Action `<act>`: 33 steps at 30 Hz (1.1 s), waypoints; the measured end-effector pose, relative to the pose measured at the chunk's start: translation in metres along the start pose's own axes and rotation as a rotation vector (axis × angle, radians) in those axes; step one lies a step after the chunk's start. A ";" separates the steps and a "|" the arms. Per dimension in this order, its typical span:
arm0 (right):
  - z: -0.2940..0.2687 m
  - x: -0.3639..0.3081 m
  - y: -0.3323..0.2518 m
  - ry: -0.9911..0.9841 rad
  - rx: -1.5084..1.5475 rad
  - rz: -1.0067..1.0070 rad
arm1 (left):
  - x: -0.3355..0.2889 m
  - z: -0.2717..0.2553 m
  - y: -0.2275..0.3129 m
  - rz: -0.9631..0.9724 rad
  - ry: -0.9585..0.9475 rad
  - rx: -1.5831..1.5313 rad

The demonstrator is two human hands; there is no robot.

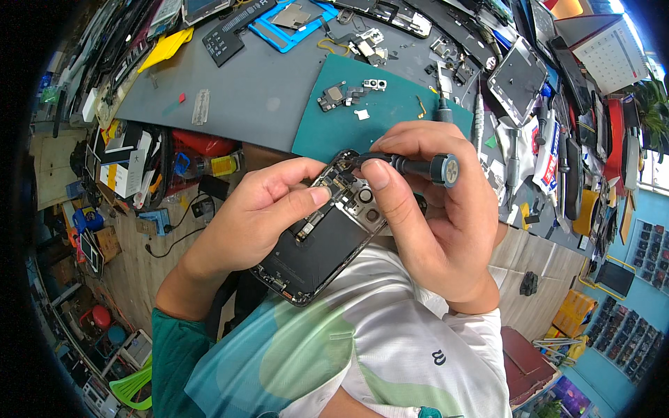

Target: The person uses a screwdriver to remove screws from the back of a disassembled smartphone. They then use their fingers to lift and remove a small metal bracket near the camera module. The person continues to unscrew additional fasteners around the device's interior.

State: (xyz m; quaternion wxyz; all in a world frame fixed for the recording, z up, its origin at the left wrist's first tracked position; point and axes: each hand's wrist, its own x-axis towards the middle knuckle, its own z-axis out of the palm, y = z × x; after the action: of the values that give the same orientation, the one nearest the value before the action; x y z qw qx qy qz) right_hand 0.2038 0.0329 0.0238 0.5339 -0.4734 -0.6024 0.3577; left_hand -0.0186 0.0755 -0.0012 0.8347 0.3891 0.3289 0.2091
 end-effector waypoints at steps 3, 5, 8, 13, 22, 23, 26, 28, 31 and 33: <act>0.000 0.000 0.000 -0.001 -0.011 -0.012 | 0.000 0.000 0.001 -0.004 -0.007 -0.004; -0.001 -0.001 0.001 -0.003 -0.020 -0.016 | 0.000 0.000 0.001 -0.004 -0.012 -0.014; -0.001 -0.001 0.000 -0.004 -0.040 -0.013 | 0.000 0.000 0.002 -0.007 -0.013 -0.015; 0.000 -0.001 0.001 0.005 -0.013 0.014 | 0.000 0.000 0.002 -0.003 -0.007 -0.011; 0.001 -0.001 0.001 0.006 -0.028 0.001 | 0.000 0.000 0.001 -0.009 -0.009 -0.032; 0.000 -0.001 0.002 0.001 -0.031 -0.008 | 0.000 0.000 0.001 -0.009 -0.010 -0.037; -0.001 -0.001 0.003 -0.012 -0.037 -0.022 | 0.000 0.000 0.002 -0.011 -0.013 -0.029; 0.000 -0.001 0.001 -0.009 -0.030 -0.010 | 0.000 -0.001 0.001 -0.010 -0.013 -0.028; 0.000 -0.001 0.002 0.000 -0.028 -0.010 | 0.000 -0.001 0.001 -0.015 -0.016 -0.027; 0.001 -0.001 0.002 0.004 -0.028 -0.009 | 0.000 -0.001 0.001 -0.018 -0.013 -0.026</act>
State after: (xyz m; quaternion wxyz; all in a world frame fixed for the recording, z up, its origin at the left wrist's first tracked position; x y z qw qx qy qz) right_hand 0.2037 0.0329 0.0213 0.5300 -0.4789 -0.6085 0.3456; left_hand -0.0194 0.0768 -0.0009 0.8436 0.3766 0.3241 0.2034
